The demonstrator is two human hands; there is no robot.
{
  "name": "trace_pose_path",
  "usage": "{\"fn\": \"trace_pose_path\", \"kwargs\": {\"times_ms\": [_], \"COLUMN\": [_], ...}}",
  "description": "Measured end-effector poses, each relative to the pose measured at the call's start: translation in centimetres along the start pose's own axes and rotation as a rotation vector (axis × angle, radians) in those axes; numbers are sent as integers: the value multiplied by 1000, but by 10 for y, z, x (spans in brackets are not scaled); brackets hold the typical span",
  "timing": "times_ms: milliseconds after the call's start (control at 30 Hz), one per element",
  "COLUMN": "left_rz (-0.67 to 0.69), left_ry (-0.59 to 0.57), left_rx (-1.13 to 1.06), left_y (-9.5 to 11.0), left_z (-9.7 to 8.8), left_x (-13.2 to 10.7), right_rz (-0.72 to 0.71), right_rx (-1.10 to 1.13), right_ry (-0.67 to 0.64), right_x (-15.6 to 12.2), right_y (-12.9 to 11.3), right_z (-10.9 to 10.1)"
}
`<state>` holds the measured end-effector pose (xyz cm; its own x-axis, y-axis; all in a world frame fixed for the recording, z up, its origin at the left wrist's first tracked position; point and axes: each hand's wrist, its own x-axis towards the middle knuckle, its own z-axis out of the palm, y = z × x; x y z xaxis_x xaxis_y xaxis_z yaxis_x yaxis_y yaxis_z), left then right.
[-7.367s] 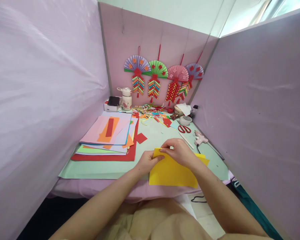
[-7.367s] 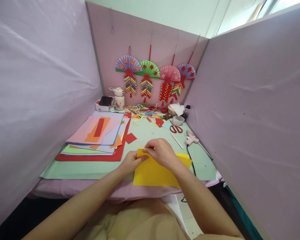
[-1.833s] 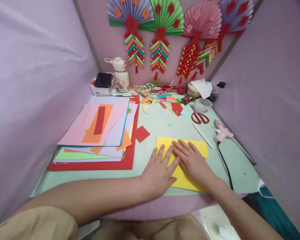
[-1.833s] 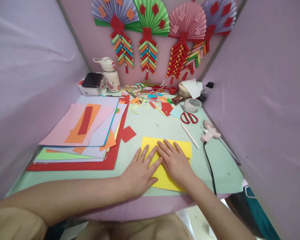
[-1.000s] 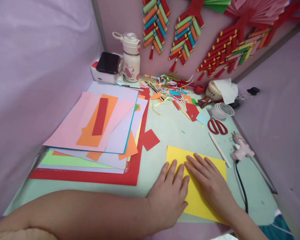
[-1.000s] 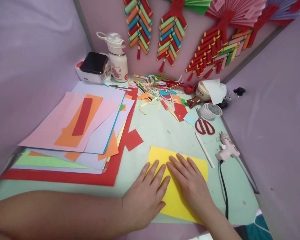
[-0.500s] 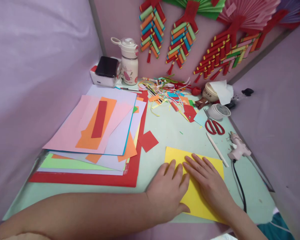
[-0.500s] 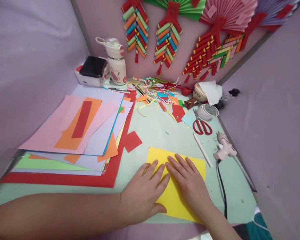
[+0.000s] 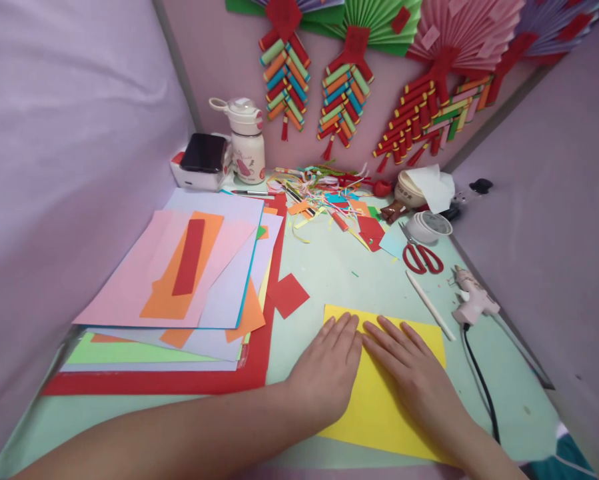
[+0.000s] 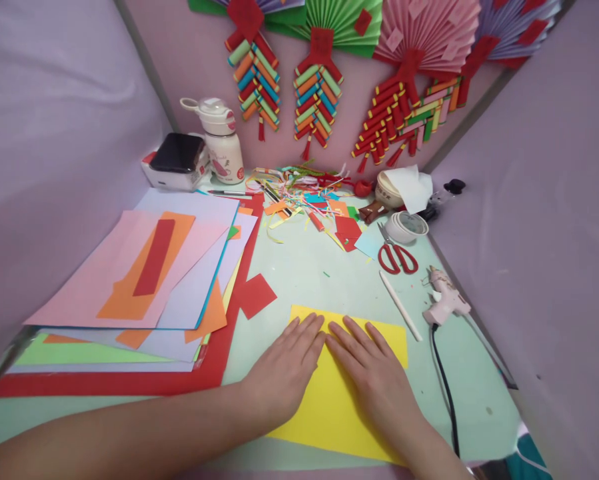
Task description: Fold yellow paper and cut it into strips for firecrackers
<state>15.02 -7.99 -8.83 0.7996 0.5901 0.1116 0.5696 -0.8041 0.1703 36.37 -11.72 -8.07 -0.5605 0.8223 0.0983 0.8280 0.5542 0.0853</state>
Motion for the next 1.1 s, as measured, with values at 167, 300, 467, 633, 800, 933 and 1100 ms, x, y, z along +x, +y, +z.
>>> {"fn": "trace_pose_path", "kwargs": {"times_ms": [167, 300, 467, 633, 800, 933, 1100], "left_rz": [-67, -76, -53, -84, -58, -52, -29], "left_ry": [-28, -51, -43, -13, -42, -36, -38], "left_rx": [22, 14, 7, 4, -17, 8, 47], "left_y": [2, 1, -2, -2, 0, 0, 0], "left_z": [7, 2, -1, 1, -3, -5, -9], "left_x": [2, 4, 4, 5, 7, 8, 9], "right_rz": [10, 15, 42, 89, 152, 171, 184], "right_rx": [14, 50, 108, 130, 141, 180, 216], "right_ry": [3, -2, 2, -28, -84, -98, -105], "right_x": [2, 4, 6, 5, 1, -1, -2], "right_y": [1, 2, 2, 1, -2, -3, -1], "right_z": [0, 0, -4, -10, -14, -15, -14]}}
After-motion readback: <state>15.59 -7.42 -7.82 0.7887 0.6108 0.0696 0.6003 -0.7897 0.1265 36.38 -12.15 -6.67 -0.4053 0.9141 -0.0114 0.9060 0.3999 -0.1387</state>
